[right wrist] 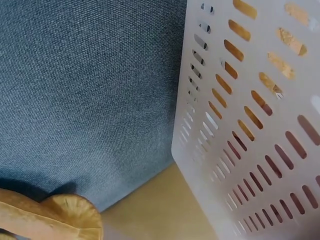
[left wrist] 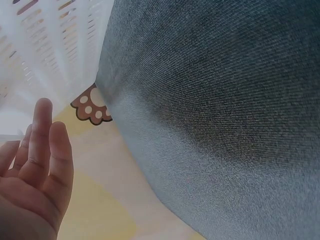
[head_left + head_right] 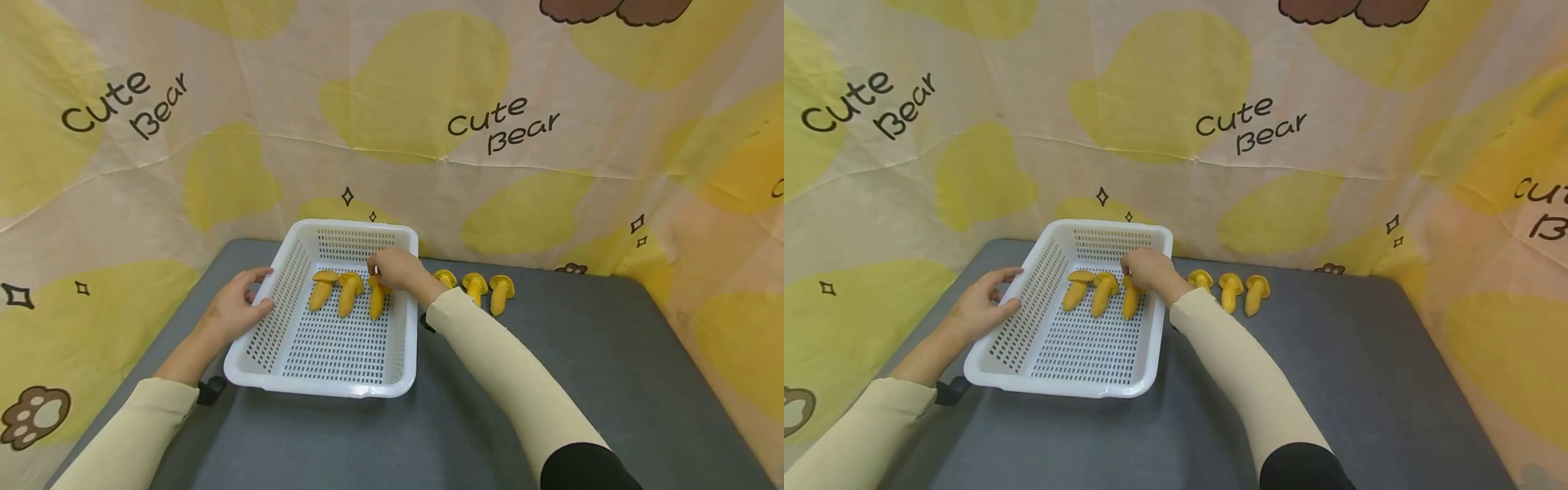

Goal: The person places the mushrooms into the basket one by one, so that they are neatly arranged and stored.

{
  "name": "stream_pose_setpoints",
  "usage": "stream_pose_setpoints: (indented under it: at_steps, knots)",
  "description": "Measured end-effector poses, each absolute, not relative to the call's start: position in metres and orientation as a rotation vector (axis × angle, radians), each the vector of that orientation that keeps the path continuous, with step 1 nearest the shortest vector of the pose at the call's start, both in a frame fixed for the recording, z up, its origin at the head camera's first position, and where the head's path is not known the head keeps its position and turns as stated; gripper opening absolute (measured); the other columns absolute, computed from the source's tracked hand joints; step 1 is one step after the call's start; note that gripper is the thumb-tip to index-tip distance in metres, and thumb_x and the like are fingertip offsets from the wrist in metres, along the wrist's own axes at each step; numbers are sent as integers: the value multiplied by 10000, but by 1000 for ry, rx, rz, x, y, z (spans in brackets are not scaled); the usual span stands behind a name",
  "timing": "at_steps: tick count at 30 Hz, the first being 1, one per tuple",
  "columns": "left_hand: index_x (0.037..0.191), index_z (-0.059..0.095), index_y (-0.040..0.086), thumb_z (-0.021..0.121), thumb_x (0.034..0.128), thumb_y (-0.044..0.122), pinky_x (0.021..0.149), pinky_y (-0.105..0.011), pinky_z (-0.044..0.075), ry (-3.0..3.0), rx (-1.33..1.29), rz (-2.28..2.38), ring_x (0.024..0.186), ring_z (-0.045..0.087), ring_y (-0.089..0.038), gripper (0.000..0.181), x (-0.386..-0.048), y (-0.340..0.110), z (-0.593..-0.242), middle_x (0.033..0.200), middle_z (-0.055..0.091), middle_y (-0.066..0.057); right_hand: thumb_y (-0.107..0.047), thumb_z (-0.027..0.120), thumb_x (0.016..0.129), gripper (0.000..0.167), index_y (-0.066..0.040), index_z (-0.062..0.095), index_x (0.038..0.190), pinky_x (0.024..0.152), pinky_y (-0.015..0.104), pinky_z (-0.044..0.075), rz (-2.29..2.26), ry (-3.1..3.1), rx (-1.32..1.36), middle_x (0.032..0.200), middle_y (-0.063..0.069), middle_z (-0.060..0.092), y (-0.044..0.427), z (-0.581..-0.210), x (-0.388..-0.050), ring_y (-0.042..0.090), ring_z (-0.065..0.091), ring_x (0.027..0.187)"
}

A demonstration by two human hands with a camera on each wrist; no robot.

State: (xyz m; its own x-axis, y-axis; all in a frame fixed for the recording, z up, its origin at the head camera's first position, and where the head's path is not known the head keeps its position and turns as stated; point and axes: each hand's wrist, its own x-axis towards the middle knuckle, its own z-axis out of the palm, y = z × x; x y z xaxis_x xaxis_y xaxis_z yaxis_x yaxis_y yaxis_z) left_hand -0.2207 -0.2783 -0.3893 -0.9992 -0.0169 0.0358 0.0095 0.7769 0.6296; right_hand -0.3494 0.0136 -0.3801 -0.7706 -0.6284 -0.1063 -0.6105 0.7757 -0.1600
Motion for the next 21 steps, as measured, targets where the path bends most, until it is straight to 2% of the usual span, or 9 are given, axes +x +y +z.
stream_pose_setpoints:
  at_steps: [14,21]
  knots:
    - [1447,373,76,570,857,170,529,-307,548,-2914,3,-1016,733,584,-228,629,-223,-278,-390,1377,428,-204,-125,607,922,214,-183,707,1103,895,327,521,-165,2821,-949,1141,16,678,11,-380,-348,168,587,965]
    - [1444,371,70,558,853,182,512,-299,552,-2917,3,-1017,701,602,-213,630,-223,-278,-391,1365,434,-204,-175,592,936,210,-213,710,1106,905,327,510,-137,2821,-935,1159,0,676,12,-382,-349,162,577,958]
